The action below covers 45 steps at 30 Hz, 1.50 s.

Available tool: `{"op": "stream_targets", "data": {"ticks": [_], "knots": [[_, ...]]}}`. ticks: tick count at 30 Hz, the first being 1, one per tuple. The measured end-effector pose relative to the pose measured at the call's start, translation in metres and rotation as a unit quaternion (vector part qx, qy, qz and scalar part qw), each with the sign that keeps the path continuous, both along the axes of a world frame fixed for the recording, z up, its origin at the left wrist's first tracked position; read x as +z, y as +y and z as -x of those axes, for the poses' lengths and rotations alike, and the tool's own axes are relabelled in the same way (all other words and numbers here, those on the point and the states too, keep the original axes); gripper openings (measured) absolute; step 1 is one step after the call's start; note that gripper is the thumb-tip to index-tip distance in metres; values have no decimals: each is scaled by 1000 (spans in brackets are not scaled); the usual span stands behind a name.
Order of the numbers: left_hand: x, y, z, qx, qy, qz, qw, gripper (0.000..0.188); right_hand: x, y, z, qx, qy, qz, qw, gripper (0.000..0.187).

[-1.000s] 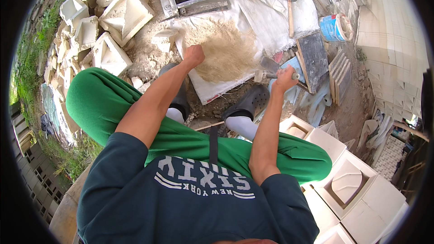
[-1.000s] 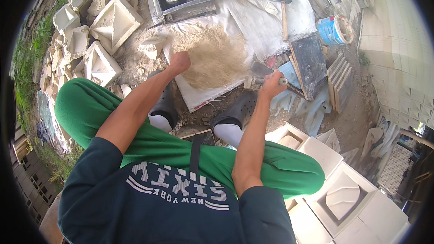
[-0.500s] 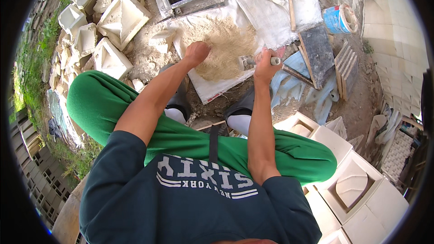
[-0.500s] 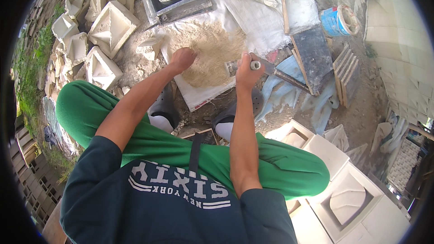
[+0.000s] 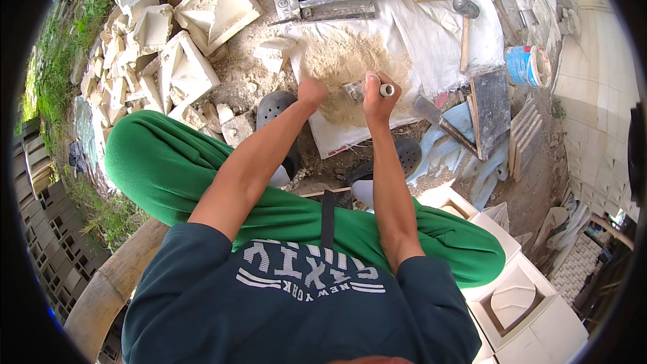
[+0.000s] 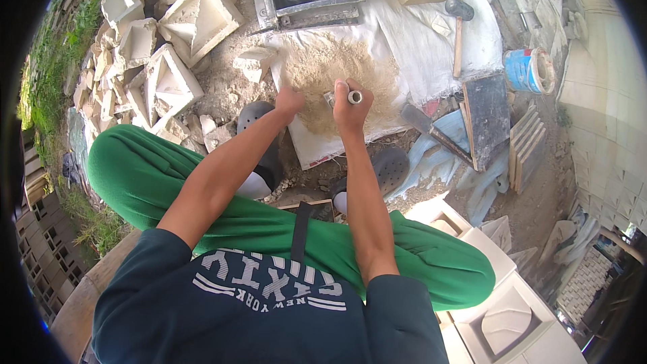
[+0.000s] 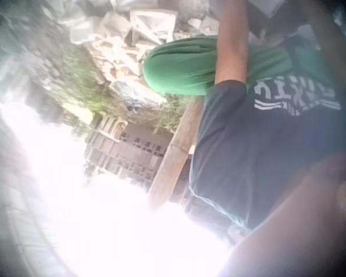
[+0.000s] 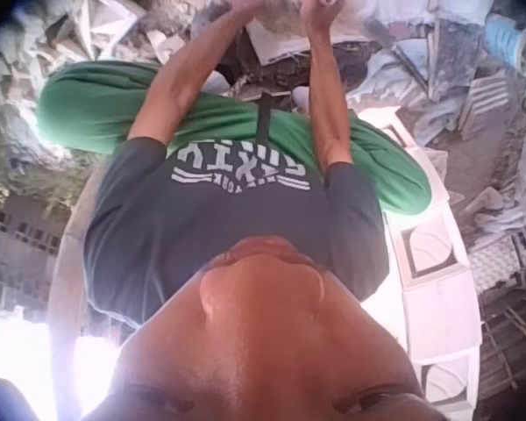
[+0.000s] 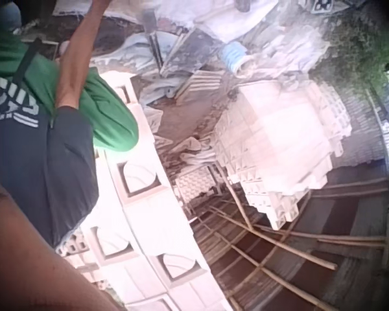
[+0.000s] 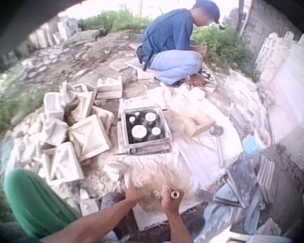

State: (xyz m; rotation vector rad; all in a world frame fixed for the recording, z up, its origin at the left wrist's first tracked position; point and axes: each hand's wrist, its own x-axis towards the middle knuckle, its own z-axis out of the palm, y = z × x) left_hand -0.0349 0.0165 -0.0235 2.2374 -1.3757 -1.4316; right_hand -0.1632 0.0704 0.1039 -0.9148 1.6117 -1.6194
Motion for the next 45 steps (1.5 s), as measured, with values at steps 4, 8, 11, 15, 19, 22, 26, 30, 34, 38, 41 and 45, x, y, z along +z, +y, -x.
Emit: {"op": "stream_targets", "data": {"ticks": [4, 8, 11, 15, 19, 22, 26, 30, 34, 38, 41, 45], "knots": [[5, 6, -1, -22, 55, -2, 998, 34, 25, -3, -4, -1, 16, 23, 1000, 36], [-16, 4, -10, 34, 227, -42, 972, 36, -9, -11, -4, 11, 29, 42, 999, 36], [-42, -15, -27, 92, 267, -24, 959, 36, -9, -24, -14, 57, 11, -6, 998, 36], [-14, -24, -25, 51, 157, 18, 986, 35, -2, -15, 2, 53, 64, -1, 997, 31], [21, -36, -38, 76, 131, 31, 988, 34, 28, -9, -23, 42, -2, 78, 996, 36], [12, -41, -43, 77, 115, -5, 990, 35, 3, -8, -36, 84, 45, 24, 995, 36], [16, -32, -50, -30, 21, 46, 998, 38, -13, -10, -32, 112, 38, 1, 993, 35], [35, -29, -50, -211, -116, 27, 970, 40, 3, -4, -26, 52, 15, 5, 999, 36], [50, -24, -50, -272, -117, -14, 955, 39, 7, -2, -21, 38, 34, 23, 998, 37], [41, -25, -49, -263, -114, 7, 958, 37, -19, -13, -21, 60, 66, -7, 996, 36], [37, -25, -55, -282, -99, -8, 954, 34, -4, -20, -28, 78, 35, -18, 996, 35], [36, -25, -58, -251, -90, 3, 964, 28, 27, -22, -38, 86, 45, 24, 995, 33]]}}
